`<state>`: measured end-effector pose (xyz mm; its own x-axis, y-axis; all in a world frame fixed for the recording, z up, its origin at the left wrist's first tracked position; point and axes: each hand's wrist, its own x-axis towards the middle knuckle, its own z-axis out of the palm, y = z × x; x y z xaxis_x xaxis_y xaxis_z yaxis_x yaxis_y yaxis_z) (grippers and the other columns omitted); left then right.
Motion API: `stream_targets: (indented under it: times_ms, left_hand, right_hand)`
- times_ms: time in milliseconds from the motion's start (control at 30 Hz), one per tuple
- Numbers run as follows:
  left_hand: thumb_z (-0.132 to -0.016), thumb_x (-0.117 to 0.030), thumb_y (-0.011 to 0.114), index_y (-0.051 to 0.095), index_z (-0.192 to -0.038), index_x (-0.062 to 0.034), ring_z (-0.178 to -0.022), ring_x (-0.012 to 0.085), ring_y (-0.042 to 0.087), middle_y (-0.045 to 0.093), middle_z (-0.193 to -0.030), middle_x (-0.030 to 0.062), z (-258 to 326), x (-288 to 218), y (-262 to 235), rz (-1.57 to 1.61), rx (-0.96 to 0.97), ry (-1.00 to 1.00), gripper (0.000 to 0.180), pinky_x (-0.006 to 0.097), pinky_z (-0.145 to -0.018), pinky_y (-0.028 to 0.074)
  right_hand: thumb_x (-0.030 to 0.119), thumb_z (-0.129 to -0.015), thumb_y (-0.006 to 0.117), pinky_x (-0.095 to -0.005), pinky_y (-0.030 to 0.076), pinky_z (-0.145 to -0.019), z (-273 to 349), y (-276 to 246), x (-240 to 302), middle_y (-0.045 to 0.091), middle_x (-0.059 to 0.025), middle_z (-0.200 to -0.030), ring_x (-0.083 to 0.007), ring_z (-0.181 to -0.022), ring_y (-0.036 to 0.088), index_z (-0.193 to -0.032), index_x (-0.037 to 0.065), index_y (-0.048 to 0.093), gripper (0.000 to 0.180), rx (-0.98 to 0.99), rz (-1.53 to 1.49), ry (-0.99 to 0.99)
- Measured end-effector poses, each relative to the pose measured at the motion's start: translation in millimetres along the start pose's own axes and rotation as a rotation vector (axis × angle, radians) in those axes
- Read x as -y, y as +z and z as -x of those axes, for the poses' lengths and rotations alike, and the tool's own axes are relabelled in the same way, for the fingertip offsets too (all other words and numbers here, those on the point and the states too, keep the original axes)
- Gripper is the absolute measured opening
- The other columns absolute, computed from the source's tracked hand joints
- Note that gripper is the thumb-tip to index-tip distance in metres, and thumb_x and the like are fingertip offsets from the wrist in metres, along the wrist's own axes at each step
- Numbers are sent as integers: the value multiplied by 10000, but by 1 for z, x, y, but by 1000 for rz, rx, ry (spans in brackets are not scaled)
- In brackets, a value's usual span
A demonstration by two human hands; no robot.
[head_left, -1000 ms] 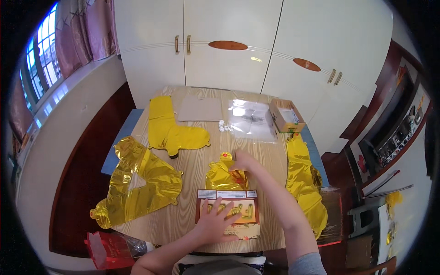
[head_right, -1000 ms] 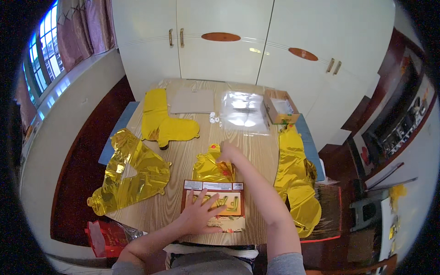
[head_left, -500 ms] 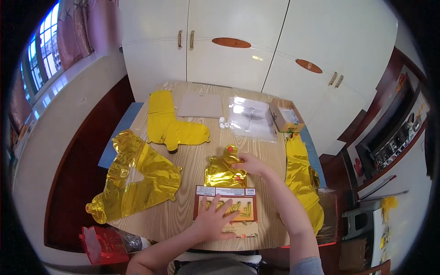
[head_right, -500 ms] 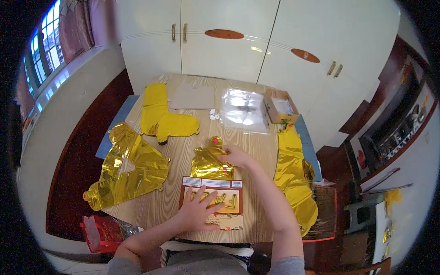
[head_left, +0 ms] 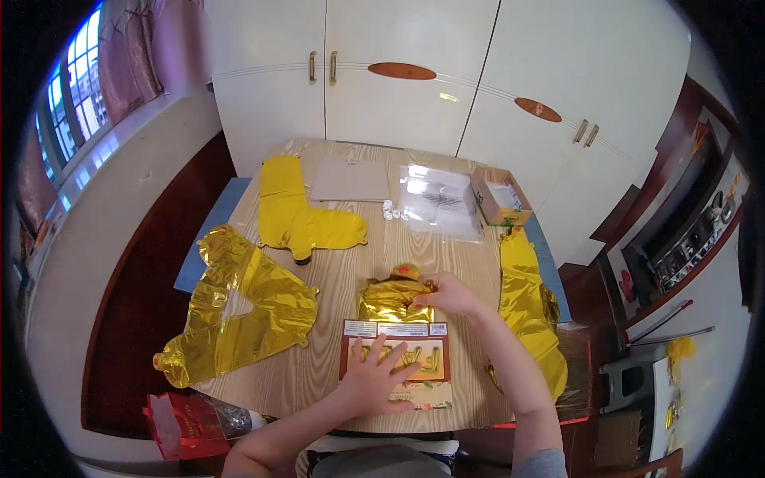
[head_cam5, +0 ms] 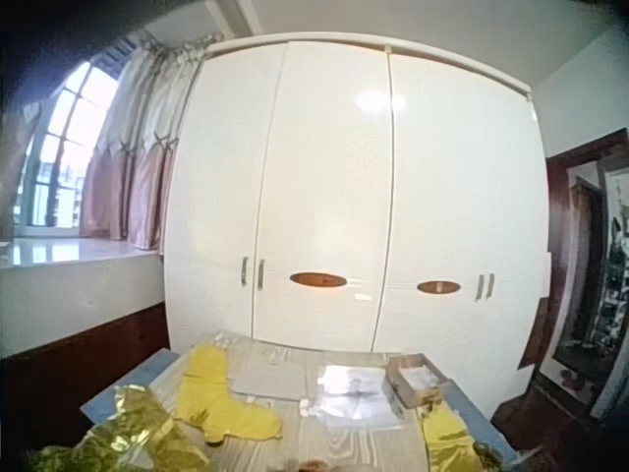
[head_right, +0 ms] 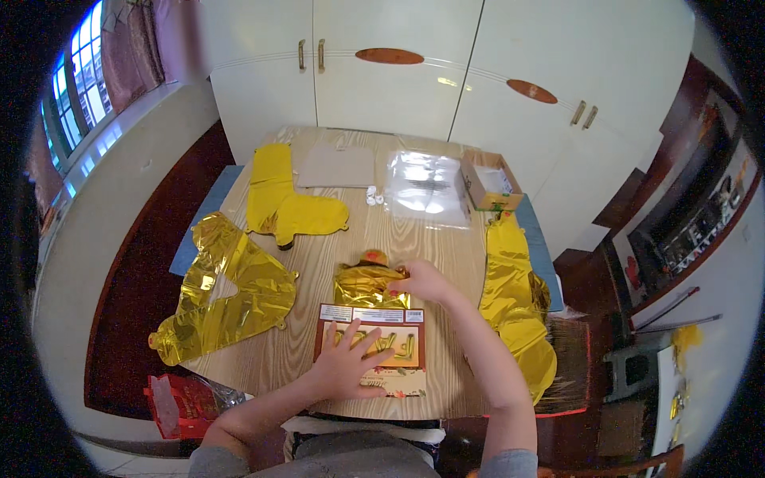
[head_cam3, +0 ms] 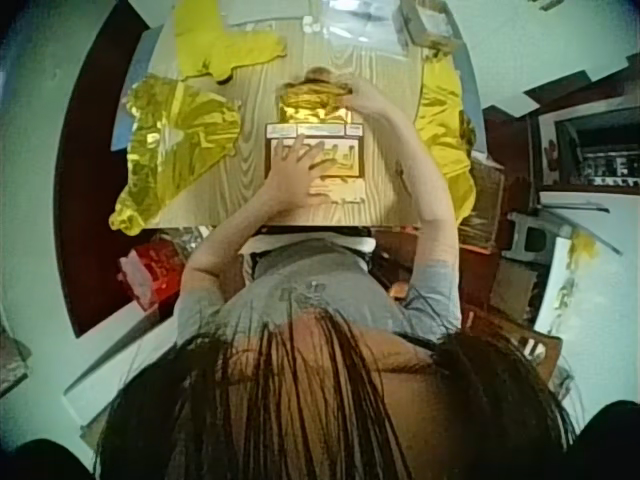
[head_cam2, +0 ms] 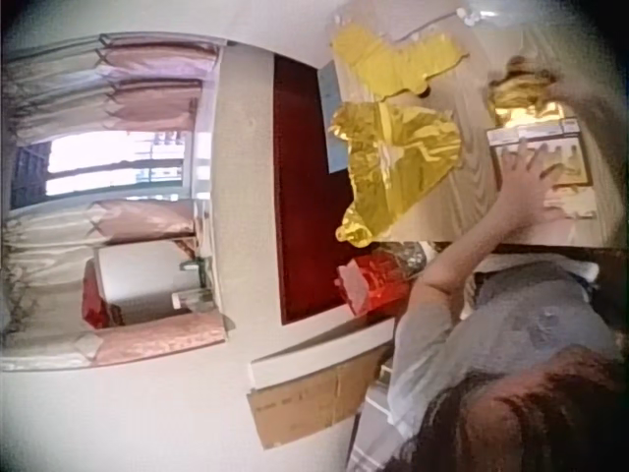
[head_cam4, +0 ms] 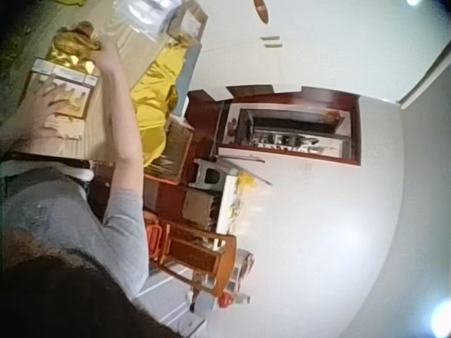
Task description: Folding gold-colored foil sheets around cardboard templates at a workspace.
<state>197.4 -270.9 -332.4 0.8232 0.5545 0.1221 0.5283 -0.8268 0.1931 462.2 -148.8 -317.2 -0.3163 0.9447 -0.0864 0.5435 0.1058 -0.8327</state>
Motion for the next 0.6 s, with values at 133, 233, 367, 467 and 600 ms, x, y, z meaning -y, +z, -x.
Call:
stream_targets:
  times_ms: [133, 233, 367, 467, 600]
  left_hand:
    - [-771, -746, 569, 492, -1417, -292, -1369, 496, 292, 416, -1482, 155, 0, 1, 4, 5, -62, 12, 793, 772, -1024, 168]
    - [-769, -749, 567, 496, -1413, -294, -1368, 499, 290, 420, -1475, 152, 0, 0, 4, -8, -79, 19, 791, 774, -1021, 170]
    - [-785, -735, 552, 485, -1420, -271, -1356, 458, 343, 398, -1496, 134, 0, -1, 1, 2, -15, -1, 790, 761, -1049, 150]
    - [-780, -738, 551, 485, -1416, -260, -1352, 410, 385, 437, -1468, 131, 2, -1, 0, 43, 74, -38, 799, 771, -1044, 123]
    - [-763, -759, 552, 431, -1448, -268, -1387, 382, 352, 435, -1472, 128, -1, 1, 2, 42, 161, -43, 851, 784, -1030, 81]
  right_hand:
    - [49, -864, 701, -251, 500, -733, 22, 5, 19, 706, -49, -918, -87, -808, 626, -1066, -19, 667, 215, -46, -119, 27]
    - [175, -840, 735, -278, 504, -730, 37, 8, 22, 715, -99, -941, -120, -793, 620, -1108, 22, 677, 314, -39, -17, -24]
    - [133, -853, 690, -320, 536, -735, 67, 26, 21, 720, -91, -964, -207, -822, 691, -1054, 83, 684, 207, -120, 62, -278]
    - [108, -833, 680, -355, 551, -767, 88, 46, 29, 716, -111, -993, -267, -887, 698, -1023, 95, 687, 190, -138, 212, -320]
    - [74, -811, 670, -376, 551, -847, 105, 73, 10, 719, -82, -1030, -268, -959, 692, -979, 66, 679, 169, -267, 372, -439]
